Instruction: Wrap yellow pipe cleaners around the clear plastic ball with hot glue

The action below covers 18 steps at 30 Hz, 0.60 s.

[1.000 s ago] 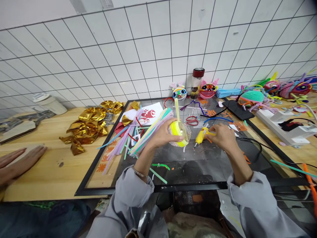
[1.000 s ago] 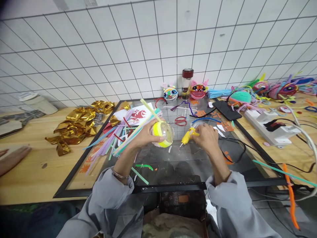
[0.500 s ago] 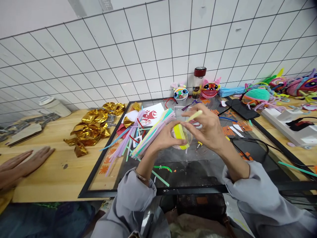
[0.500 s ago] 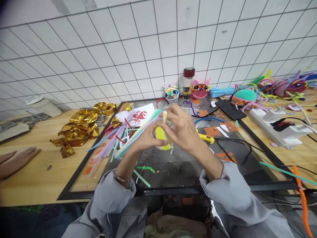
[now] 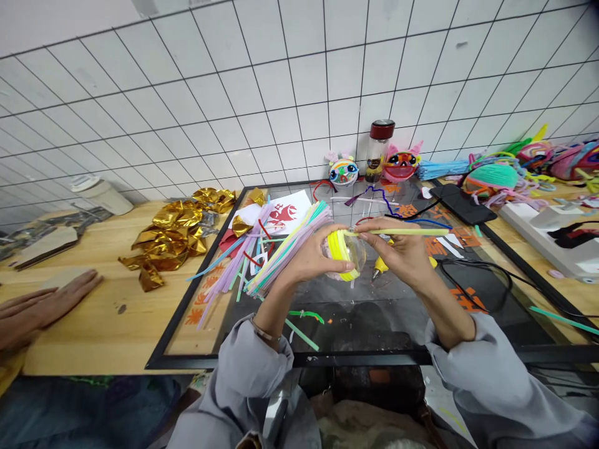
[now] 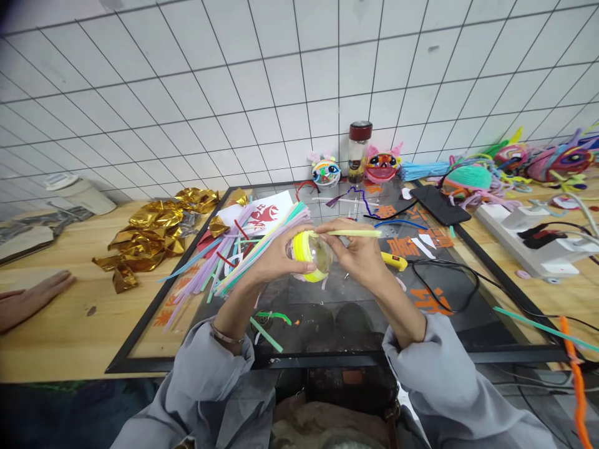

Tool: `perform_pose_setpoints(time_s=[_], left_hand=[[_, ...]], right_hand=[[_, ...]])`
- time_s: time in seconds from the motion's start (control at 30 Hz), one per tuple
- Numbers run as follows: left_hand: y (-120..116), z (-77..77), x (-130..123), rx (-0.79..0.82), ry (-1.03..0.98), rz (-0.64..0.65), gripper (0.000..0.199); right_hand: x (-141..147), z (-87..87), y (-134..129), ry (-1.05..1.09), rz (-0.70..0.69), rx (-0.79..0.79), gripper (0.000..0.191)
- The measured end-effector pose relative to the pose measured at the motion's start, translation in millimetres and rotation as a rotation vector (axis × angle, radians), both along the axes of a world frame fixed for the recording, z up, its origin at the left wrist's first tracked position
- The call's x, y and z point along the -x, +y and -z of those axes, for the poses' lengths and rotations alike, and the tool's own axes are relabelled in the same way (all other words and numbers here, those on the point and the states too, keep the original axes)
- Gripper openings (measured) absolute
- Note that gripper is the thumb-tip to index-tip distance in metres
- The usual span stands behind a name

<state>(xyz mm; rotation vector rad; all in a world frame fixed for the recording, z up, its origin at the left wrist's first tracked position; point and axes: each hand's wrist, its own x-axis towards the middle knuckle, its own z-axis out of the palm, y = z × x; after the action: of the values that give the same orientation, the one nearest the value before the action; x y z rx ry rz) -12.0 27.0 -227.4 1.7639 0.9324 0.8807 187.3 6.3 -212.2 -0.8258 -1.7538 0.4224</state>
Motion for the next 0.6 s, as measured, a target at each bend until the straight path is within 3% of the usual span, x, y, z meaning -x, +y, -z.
perform_pose_setpoints(time_s=[0.6], left_hand=[[-1.8,-0.2,-1.1,0.030,0.031,0.008,0.080]], right_hand=[[-0.4,6.6,-4.2,-0.054,-0.049,0.005,0.010]])
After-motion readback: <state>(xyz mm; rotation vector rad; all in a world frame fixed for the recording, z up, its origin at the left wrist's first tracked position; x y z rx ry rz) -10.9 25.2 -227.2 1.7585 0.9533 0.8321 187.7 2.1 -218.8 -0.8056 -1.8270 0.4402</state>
